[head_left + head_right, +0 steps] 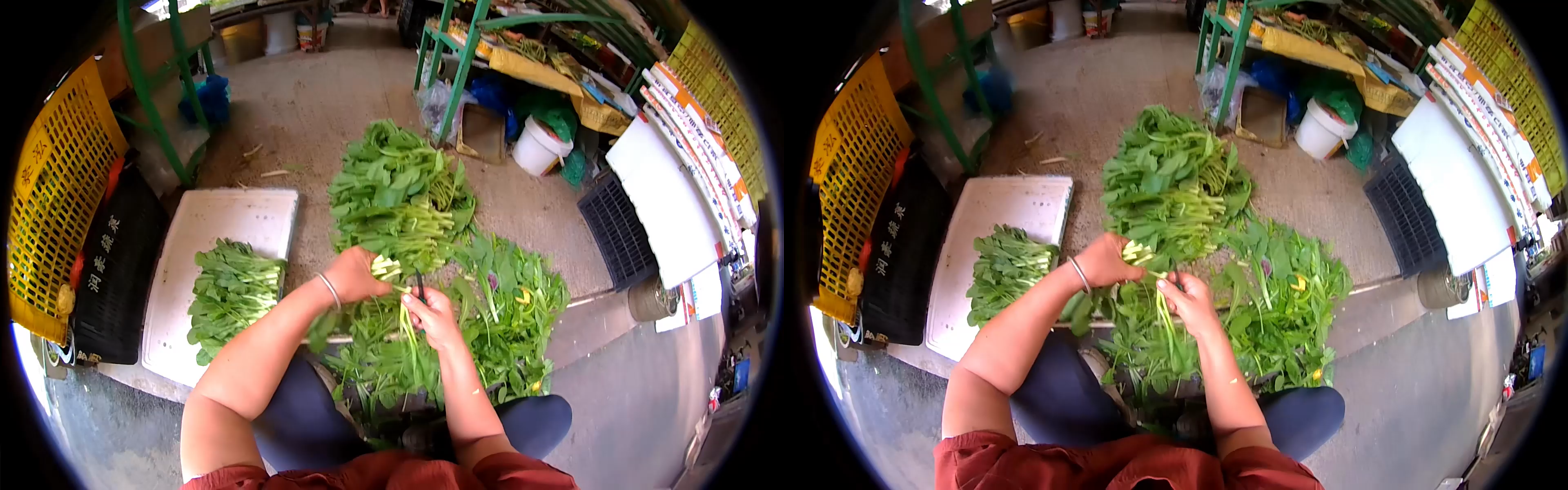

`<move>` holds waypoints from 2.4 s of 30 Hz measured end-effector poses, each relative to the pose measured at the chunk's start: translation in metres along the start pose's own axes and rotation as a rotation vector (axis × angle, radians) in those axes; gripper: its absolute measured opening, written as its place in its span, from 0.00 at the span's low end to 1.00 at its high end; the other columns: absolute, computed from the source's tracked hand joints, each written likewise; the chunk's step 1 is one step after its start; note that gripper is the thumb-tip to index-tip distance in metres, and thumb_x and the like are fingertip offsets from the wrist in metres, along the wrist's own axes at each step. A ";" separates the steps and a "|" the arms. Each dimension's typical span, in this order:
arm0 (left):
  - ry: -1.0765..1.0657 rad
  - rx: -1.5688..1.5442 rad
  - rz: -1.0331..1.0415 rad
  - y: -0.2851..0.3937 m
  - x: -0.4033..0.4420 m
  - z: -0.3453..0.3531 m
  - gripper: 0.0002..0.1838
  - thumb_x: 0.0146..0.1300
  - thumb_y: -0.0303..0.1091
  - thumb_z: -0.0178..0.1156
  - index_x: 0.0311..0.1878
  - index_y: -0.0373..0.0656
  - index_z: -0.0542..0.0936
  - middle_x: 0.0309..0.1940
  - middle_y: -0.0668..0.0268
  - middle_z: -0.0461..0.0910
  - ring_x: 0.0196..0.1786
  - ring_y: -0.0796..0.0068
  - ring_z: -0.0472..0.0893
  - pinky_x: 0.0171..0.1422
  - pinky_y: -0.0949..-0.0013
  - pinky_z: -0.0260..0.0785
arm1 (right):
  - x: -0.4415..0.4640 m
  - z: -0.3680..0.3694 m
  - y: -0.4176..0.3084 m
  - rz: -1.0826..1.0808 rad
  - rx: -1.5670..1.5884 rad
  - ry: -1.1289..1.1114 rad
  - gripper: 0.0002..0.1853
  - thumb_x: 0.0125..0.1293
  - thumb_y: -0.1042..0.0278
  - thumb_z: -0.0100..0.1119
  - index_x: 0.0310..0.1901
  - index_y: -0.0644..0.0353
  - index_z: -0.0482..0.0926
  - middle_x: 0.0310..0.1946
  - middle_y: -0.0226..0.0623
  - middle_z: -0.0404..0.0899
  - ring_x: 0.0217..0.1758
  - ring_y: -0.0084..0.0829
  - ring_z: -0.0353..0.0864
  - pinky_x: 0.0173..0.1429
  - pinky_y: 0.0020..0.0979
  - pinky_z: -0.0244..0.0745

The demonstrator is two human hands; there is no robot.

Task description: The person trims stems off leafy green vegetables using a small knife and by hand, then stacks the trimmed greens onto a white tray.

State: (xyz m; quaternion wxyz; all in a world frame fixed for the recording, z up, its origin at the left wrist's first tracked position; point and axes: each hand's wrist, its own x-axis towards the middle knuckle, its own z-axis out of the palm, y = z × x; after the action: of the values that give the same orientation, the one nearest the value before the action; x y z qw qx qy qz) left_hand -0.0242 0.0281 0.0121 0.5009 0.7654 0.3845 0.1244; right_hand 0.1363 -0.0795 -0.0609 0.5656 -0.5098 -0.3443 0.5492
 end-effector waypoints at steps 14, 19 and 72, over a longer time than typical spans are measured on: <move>-0.071 -0.232 -0.058 -0.006 0.007 0.016 0.14 0.46 0.33 0.70 0.36 0.39 0.79 0.25 0.70 0.78 0.25 0.85 0.72 0.25 0.79 0.65 | 0.004 0.000 -0.001 0.015 0.345 0.086 0.09 0.60 0.65 0.58 0.35 0.62 0.74 0.26 0.31 0.75 0.20 0.16 0.70 0.16 0.15 0.56; -0.071 -0.287 -0.044 -0.006 0.013 0.020 0.15 0.48 0.34 0.69 0.39 0.40 0.79 0.25 0.72 0.77 0.21 0.85 0.69 0.24 0.80 0.62 | 0.007 0.003 -0.010 -0.068 0.378 -0.020 0.18 0.63 0.53 0.53 0.39 0.63 0.73 0.24 0.31 0.72 0.19 0.17 0.64 0.18 0.17 0.56; 0.218 0.123 -0.090 -0.041 0.037 -0.032 0.16 0.45 0.36 0.66 0.33 0.33 0.77 0.21 0.64 0.77 0.23 0.78 0.74 0.31 0.73 0.68 | 0.157 -0.082 0.076 0.175 0.312 0.647 0.08 0.52 0.75 0.58 0.32 0.59 0.69 0.21 0.33 0.75 0.20 0.25 0.78 0.14 0.20 0.56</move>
State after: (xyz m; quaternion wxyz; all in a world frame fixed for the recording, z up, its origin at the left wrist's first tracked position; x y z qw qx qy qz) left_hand -0.0362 0.0843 -0.0153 0.4134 0.7586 0.4773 0.1605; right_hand 0.2183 0.0473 -0.1802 0.6670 -0.5924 -0.0149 0.4515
